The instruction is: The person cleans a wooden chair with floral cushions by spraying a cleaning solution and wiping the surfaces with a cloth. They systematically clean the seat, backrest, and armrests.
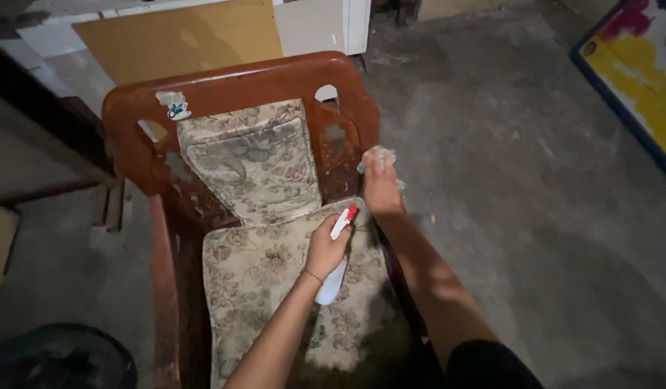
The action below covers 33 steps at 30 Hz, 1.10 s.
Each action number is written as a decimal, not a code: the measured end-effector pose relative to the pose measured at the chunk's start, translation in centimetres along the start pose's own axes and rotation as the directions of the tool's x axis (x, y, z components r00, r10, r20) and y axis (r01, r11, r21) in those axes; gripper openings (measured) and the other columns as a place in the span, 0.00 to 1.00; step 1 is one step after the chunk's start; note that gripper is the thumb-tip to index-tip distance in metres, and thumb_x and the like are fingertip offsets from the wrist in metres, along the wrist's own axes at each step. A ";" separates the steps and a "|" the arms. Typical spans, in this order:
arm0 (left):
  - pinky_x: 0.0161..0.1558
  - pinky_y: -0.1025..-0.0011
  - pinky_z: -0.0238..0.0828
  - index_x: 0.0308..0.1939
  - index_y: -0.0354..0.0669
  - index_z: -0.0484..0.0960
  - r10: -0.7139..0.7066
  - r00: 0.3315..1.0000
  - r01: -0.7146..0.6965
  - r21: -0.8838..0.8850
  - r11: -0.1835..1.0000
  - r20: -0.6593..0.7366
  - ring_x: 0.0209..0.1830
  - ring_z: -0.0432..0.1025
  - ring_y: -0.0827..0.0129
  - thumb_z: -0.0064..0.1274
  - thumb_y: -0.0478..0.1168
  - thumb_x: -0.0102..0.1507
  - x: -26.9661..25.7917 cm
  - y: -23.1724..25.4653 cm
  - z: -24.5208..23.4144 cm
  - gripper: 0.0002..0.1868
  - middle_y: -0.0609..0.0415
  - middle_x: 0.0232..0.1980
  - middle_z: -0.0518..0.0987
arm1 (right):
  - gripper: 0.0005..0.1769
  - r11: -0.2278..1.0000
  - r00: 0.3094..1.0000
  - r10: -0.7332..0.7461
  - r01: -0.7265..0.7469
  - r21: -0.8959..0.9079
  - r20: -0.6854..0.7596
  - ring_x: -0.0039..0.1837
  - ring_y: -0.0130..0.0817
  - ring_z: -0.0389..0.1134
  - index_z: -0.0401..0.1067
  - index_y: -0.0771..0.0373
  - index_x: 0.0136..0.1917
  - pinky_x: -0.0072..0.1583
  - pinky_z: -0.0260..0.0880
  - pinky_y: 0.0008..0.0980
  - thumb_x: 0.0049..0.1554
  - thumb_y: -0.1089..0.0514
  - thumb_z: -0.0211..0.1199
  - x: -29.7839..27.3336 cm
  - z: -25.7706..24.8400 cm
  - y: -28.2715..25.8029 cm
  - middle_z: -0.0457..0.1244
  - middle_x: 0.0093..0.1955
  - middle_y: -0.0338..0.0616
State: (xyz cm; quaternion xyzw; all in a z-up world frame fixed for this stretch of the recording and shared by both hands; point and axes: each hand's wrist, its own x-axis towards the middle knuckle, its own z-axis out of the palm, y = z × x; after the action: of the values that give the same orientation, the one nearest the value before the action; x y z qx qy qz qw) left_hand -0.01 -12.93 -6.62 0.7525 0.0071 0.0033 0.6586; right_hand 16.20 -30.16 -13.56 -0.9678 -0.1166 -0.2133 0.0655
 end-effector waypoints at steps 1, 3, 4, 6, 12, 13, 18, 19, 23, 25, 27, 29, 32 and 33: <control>0.19 0.71 0.71 0.50 0.42 0.81 -0.028 1.000 0.028 -0.024 0.999 0.009 0.16 0.72 0.73 0.54 0.41 0.64 -0.3 0.3 0.2 0.12 0.56 0.27 0.79 | 0.33 0.999 0.998 -0.039 0.041 -0.035 0.048 0.80 0.62 0.47 0.56 0.68 0.77 0.76 0.51 0.50 0.59 0.64 0.49 -0.3 -0.3 0.0 0.46 0.84 0.49; 0.19 0.71 0.69 0.50 0.41 0.82 -0.039 0.999 0.041 -0.045 0.998 0.032 0.16 0.72 0.72 0.54 0.41 0.65 -1.2 0.5 0.2 0.12 0.55 0.27 0.79 | 0.33 0.995 0.993 -0.087 0.090 -0.041 0.076 0.81 0.61 0.47 0.57 0.69 0.77 0.76 0.51 0.49 0.59 0.64 0.49 -1.3 -0.8 0.1 0.45 0.85 0.45; 0.19 0.70 0.68 0.49 0.40 0.82 -0.041 0.998 0.044 -0.059 0.997 0.041 0.16 0.71 0.72 0.54 0.41 0.65 -1.6 0.6 0.2 0.12 0.55 0.27 0.79 | 0.34 0.994 0.993 -0.103 0.104 -0.017 0.049 0.81 0.61 0.46 0.57 0.70 0.78 0.76 0.51 0.49 0.58 0.64 0.49 -1.6 -1.1 0.3 0.45 0.85 0.46; 0.19 0.70 0.69 0.51 0.41 0.81 -0.007 1.000 0.010 -0.078 0.997 0.030 0.18 0.72 0.73 0.54 0.40 0.64 -2.3 0.8 0.0 0.13 0.57 0.30 0.80 | 0.35 0.992 0.992 -0.125 0.125 0.006 0.023 0.81 0.59 0.47 0.58 0.69 0.78 0.76 0.50 0.50 0.56 0.65 0.50 -2.6 -1.7 0.2 0.45 0.84 0.46; 0.21 0.73 0.69 0.51 0.40 0.82 0.088 0.996 -0.088 -0.015 0.996 0.024 0.18 0.73 0.74 0.55 0.39 0.64 -4.5 1.0 -0.2 0.13 0.55 0.31 0.81 | 0.34 0.994 0.995 -0.097 0.096 0.059 0.017 0.80 0.58 0.47 0.61 0.63 0.76 0.77 0.49 0.53 0.54 0.64 0.52 -8.0 -4.0 0.6 0.45 0.84 0.48; 0.21 0.73 0.69 0.52 0.40 0.82 0.102 0.994 -0.101 -0.010 0.995 0.033 0.18 0.73 0.74 0.55 0.39 0.64 -4.6 1.2 0.0 0.13 0.55 0.32 0.81 | 0.35 0.996 0.997 -0.077 0.076 0.052 0.010 0.81 0.58 0.47 0.62 0.62 0.75 0.76 0.49 0.54 0.54 0.63 0.54 -8.8 -4.3 0.4 0.46 0.84 0.49; 0.19 0.72 0.67 0.52 0.40 0.81 0.060 0.996 -0.053 -0.104 0.993 0.067 0.17 0.71 0.74 0.54 0.39 0.64 -6.4 1.8 0.9 0.13 0.57 0.33 0.81 | 0.41 0.985 0.968 -0.163 0.171 0.025 -0.191 0.73 0.66 0.55 0.63 0.72 0.72 0.71 0.55 0.56 0.46 0.57 0.60 -15.1 -6.6 -0.4 0.50 0.78 0.65; 0.19 0.72 0.68 0.51 0.39 0.81 0.066 0.995 -0.057 -0.112 0.992 0.074 0.18 0.71 0.75 0.54 0.39 0.64 -6.8 1.9 1.1 0.13 0.57 0.33 0.81 | 0.39 0.980 0.949 -0.199 0.184 -0.080 -0.246 0.72 0.65 0.58 0.64 0.73 0.73 0.71 0.57 0.55 0.48 0.58 0.60 -16.7 -7.2 -0.5 0.52 0.78 0.66; 0.19 0.72 0.67 0.53 0.40 0.81 0.091 0.994 -0.086 -0.072 0.994 0.062 0.16 0.71 0.75 0.54 0.39 0.64 -8.3 2.0 1.8 0.14 0.57 0.32 0.82 | 0.36 0.990 0.962 -0.125 0.105 -0.094 -0.243 0.65 0.65 0.65 0.68 0.74 0.68 0.66 0.62 0.53 0.47 0.59 0.61 -21.2 -10.0 -1.3 0.59 0.72 0.67; 0.18 0.72 0.67 0.52 0.40 0.81 0.044 0.994 -0.036 -0.083 0.996 0.098 0.15 0.70 0.75 0.54 0.39 0.64 -9.3 1.5 2.1 0.13 0.57 0.31 0.81 | 0.33 0.995 0.979 -0.094 0.097 0.007 -0.180 0.67 0.63 0.64 0.67 0.73 0.67 0.70 0.62 0.51 0.48 0.63 0.59 -23.0 -11.8 -1.2 0.60 0.71 0.64; 0.18 0.72 0.67 0.51 0.40 0.81 0.042 0.992 -0.032 -0.088 0.996 0.116 0.15 0.70 0.76 0.54 0.40 0.65 -10.3 0.9 2.2 0.12 0.58 0.30 0.79 | 0.31 0.993 0.990 -0.057 0.070 0.091 -0.132 0.69 0.63 0.62 0.67 0.71 0.67 0.71 0.61 0.51 0.49 0.66 0.58 -25.0 -13.6 -1.5 0.60 0.71 0.62; 0.18 0.72 0.66 0.51 0.40 0.81 0.033 0.991 -0.021 -0.096 0.995 0.131 0.15 0.69 0.76 0.54 0.40 0.65 -11.1 0.1 2.5 0.12 0.57 0.29 0.78 | 0.30 0.987 0.994 -0.023 0.039 0.154 -0.105 0.70 0.64 0.60 0.66 0.70 0.67 0.69 0.61 0.52 0.50 0.68 0.56 -27.3 -15.5 -2.0 0.61 0.70 0.61; 0.17 0.72 0.65 0.50 0.39 0.81 0.022 0.989 -0.006 -0.105 0.994 0.147 0.14 0.69 0.75 0.55 0.40 0.65 -12.1 -0.7 2.8 0.12 0.56 0.27 0.77 | 0.32 0.986 0.958 -0.102 0.133 0.102 -0.266 0.70 0.66 0.57 0.62 0.72 0.69 0.70 0.57 0.57 0.51 0.66 0.57 -29.2 -17.3 -2.5 0.58 0.70 0.66; 0.17 0.72 0.65 0.50 0.38 0.81 0.024 0.987 -0.006 -0.110 0.994 0.156 0.14 0.69 0.75 0.55 0.40 0.65 -12.5 -0.9 2.9 0.12 0.56 0.27 0.77 | 0.31 0.985 0.958 -0.091 0.126 0.114 -0.272 0.69 0.67 0.57 0.62 0.73 0.69 0.70 0.58 0.57 0.52 0.65 0.58 -29.2 -17.4 -2.6 0.58 0.70 0.67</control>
State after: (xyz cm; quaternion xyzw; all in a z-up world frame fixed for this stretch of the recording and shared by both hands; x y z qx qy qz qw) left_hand -12.51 -15.90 -7.82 0.7133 -0.0507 -0.0506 0.6972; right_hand -17.15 -36.53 -10.22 -0.9162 -0.1737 -0.3364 0.1316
